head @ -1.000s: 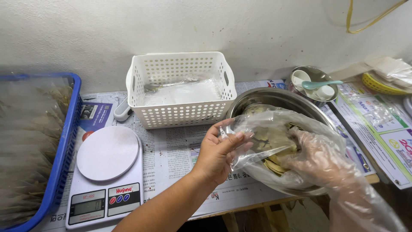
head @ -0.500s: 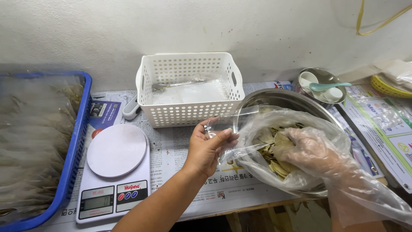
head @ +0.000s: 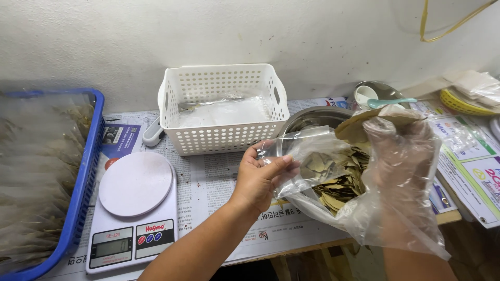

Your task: Package dried bay leaves into small plastic bags and organize them in a crate

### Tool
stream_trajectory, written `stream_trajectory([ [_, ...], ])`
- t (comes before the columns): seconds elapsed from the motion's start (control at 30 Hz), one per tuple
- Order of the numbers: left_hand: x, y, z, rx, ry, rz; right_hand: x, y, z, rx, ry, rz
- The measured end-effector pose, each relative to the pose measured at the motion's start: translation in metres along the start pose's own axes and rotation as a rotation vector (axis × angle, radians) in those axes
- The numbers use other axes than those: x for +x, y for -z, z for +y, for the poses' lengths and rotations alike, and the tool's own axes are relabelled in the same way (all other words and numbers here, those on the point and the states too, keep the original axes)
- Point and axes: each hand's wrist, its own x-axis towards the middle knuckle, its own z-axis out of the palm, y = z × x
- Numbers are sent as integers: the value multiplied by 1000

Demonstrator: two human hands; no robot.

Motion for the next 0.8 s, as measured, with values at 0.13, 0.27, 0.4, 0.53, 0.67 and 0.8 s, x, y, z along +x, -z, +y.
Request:
stream_trajectory([
  [0.13, 0, -3, -6, -44, -19, 1, -11, -7, 4, -118, 112, -42],
  [0.27, 1, -4, -9, -70, -11, 26, -18, 3, 6, -331, 26, -32],
  [0.4, -3, -4, -8, -43, 15, -8, -4, 21, 24, -181, -23, -22],
  [0.53, 1, 1, -20, -51, -18, -126, 5, 15, 29, -318, 14, -311],
  [0.67, 7, 8, -22, -162, -35, -205, -6, -3, -7, -510, -72, -392],
  [0.8, 14, 19, -26, -210, -11, -238, 2, 6, 4, -229, -284, -382],
])
